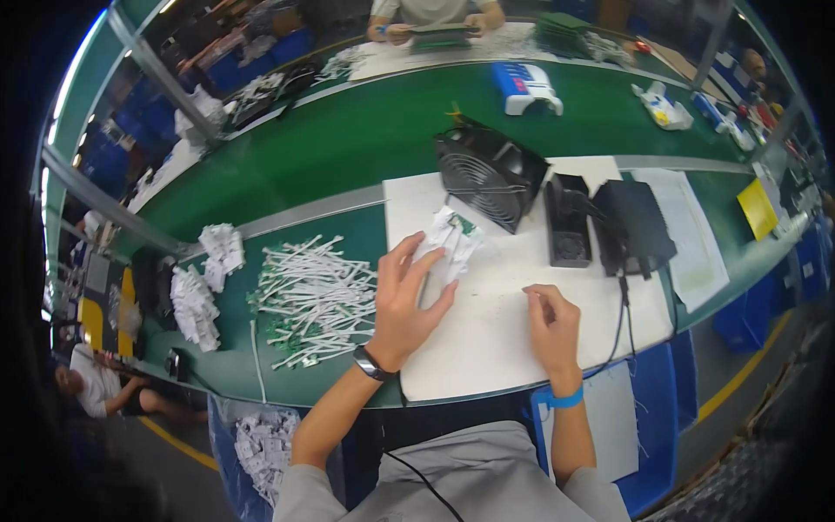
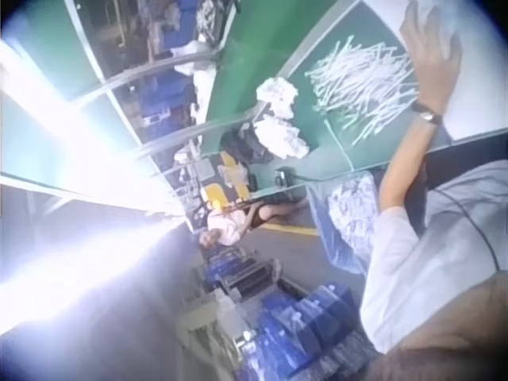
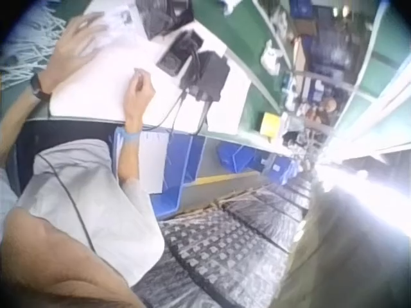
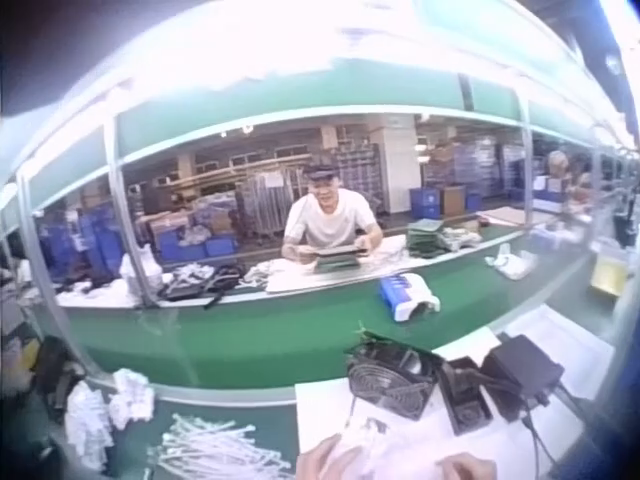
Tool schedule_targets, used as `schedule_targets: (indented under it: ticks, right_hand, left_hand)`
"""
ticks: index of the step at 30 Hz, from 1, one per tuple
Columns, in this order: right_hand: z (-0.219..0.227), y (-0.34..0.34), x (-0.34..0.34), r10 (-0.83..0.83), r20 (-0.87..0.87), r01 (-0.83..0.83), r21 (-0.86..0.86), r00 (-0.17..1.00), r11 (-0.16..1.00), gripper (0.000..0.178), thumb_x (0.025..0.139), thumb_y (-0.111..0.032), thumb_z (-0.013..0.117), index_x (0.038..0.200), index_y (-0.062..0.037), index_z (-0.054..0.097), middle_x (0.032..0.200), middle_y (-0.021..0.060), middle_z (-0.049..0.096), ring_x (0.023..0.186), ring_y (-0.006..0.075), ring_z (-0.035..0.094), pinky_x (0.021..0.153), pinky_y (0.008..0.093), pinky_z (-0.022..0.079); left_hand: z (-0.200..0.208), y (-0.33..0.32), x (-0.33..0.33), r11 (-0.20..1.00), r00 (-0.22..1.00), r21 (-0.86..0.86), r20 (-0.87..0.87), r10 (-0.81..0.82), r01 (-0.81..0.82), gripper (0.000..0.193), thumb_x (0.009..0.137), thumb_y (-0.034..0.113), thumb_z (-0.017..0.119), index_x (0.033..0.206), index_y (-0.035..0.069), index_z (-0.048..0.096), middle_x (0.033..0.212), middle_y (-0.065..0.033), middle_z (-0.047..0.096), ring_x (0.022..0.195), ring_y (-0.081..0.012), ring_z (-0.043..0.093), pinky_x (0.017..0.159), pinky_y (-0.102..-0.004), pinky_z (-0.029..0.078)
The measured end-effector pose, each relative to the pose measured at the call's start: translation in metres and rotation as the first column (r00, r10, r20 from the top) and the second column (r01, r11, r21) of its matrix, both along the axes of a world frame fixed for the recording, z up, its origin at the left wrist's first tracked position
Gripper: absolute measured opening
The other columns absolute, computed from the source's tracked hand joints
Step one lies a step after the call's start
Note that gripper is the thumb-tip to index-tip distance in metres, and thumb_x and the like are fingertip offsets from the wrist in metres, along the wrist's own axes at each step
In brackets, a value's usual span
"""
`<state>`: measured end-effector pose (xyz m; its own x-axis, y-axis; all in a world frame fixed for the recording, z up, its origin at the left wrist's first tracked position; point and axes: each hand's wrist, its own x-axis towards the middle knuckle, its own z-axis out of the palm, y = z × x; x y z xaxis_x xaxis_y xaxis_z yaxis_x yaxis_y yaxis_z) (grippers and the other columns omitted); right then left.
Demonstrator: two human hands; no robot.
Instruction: Soldering wires onto small circuit boards within plastic housings and organizing them into a storage bin.
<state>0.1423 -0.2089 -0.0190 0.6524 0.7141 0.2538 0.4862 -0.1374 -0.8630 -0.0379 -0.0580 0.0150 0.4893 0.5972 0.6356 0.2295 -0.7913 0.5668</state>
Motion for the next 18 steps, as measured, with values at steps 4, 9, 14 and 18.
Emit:
schedule_targets:
  ticks: [4,9,14,18]
  right_hand:
    - [0.001,-0.006,0.001,0.035,0.012,-0.035,0.022,0.999,0.999,0.009,0.097,-0.004,0.062,0.098,-0.0006,0.071,0.069,0.0017,0.062,0.058,0.0051,0.047,0.052,0.0235,0.034]
    - [0.000,-0.007,0.000,0.094,-0.031,-0.095,-0.008,0.995,0.995,0.009,0.097,-0.005,0.063,0.099,-0.0007,0.071,0.070,0.0022,0.064,0.058,0.0052,0.048,0.053,0.0235,0.033]
    - [0.000,-0.005,-0.003,0.108,-0.028,-0.108,-0.027,0.994,0.994,0.010,0.097,-0.004,0.062,0.098,-0.0007,0.071,0.071,0.0030,0.065,0.059,0.0053,0.049,0.053,0.0236,0.035]
    - [0.000,-0.006,-0.003,0.075,-0.026,-0.075,0.005,0.997,0.997,0.011,0.098,-0.005,0.060,0.097,-0.0007,0.071,0.075,0.0027,0.065,0.063,0.0054,0.050,0.054,0.0241,0.035]
  left_hand:
    - [0.006,0.017,-0.012,0.988,0.993,-0.097,-0.040,0.115,-0.118,0.051,0.074,0.009,0.083,0.121,0.004,0.064,0.128,-0.0163,0.056,0.107,-0.0330,0.060,0.086,-0.0387,0.053]
    - [0.020,0.063,-0.032,0.896,0.957,-0.337,-0.114,0.265,-0.289,0.050,0.077,0.012,0.082,0.120,-0.001,0.061,0.118,-0.0202,0.054,0.113,-0.0381,0.056,0.095,-0.0434,0.048]
    - [-0.006,0.104,-0.021,0.905,0.895,-0.059,-0.191,0.403,-0.420,0.053,0.076,0.017,0.084,0.117,-0.006,0.059,0.113,-0.0255,0.054,0.108,-0.0434,0.054,0.091,-0.0482,0.048]
    - [-0.025,0.109,-0.019,0.891,0.805,0.057,-0.406,0.433,-0.450,0.063,0.077,0.028,0.084,0.124,-0.005,0.058,0.120,-0.0267,0.055,0.112,-0.0428,0.052,0.097,-0.0487,0.046]
